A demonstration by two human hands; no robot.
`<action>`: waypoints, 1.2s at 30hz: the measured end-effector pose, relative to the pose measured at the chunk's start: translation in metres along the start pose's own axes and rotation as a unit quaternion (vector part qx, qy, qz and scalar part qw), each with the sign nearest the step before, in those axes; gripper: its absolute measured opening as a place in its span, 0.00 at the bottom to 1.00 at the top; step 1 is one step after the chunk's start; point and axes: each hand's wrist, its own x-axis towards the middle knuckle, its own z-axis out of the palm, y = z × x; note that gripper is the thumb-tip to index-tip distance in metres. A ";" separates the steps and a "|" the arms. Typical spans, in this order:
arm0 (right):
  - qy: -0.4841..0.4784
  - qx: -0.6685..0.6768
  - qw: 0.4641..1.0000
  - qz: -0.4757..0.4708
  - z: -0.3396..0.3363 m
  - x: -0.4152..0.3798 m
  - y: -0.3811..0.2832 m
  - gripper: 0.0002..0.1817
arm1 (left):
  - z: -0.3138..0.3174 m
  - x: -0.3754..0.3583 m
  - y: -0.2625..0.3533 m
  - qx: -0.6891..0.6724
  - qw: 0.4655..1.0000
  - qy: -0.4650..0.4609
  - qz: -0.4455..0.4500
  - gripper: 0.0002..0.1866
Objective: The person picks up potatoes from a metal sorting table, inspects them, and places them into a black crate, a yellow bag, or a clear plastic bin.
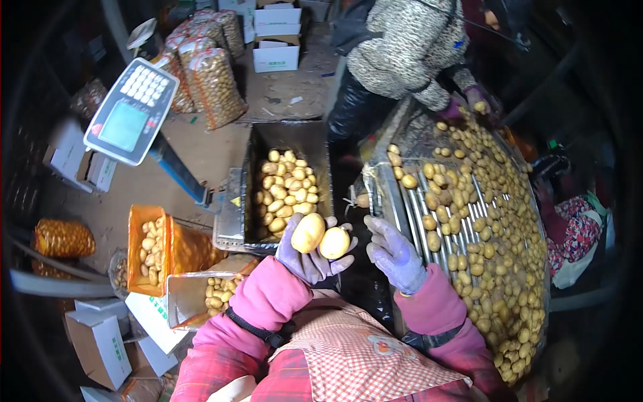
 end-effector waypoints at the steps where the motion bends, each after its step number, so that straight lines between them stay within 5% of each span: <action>1: -0.014 0.016 1.000 0.024 0.005 0.002 -0.001 0.27 | 0.003 -0.011 0.001 0.027 0.999 -0.011 0.026 0.36; 4: -0.019 0.099 0.994 0.033 0.016 0.004 0.008 0.24 | -0.002 -0.041 0.014 0.041 0.997 -0.039 0.058 0.33; 9: -0.052 0.119 0.981 0.145 0.027 -0.003 0.009 0.19 | -0.035 -0.105 0.037 0.028 0.981 0.058 0.183 0.31; 12: -0.083 0.160 0.976 0.119 0.032 -0.012 0.018 0.21 | -0.046 -0.147 0.054 0.018 0.953 0.122 0.277 0.29; 18: -0.097 0.114 0.980 0.131 0.039 -0.011 0.017 0.20 | -0.037 -0.216 0.084 -0.066 0.823 0.283 0.489 0.28; 22: -0.083 0.090 0.978 0.168 0.040 -0.011 0.018 0.19 | -0.043 -0.255 0.116 -0.044 0.802 0.266 0.532 0.27; 26: -0.087 0.103 0.975 0.174 0.040 -0.014 0.021 0.19 | -0.030 -0.282 0.160 -0.011 0.682 0.401 0.612 0.32; 28: -0.086 0.104 0.976 0.172 0.038 -0.014 0.023 0.19 | -0.115 -0.324 0.218 0.036 0.651 0.460 0.603 0.35; 29: -0.085 0.109 0.975 0.176 0.036 -0.014 0.024 0.19 | -0.178 -0.358 0.243 0.102 0.652 0.475 0.582 0.35; 32: -0.088 0.126 0.973 0.170 0.028 -0.019 0.023 0.20 | -0.067 -0.280 0.164 -0.044 0.671 0.468 0.574 0.29; 34: -0.093 0.136 0.974 0.157 0.012 -0.019 0.018 0.21 | -0.139 -0.272 0.166 -0.091 0.800 0.341 0.485 0.27; 36: -0.073 0.066 0.985 0.144 -0.030 -0.021 0.011 0.27 | -0.128 -0.209 0.132 0.021 0.805 0.434 0.404 0.20</action>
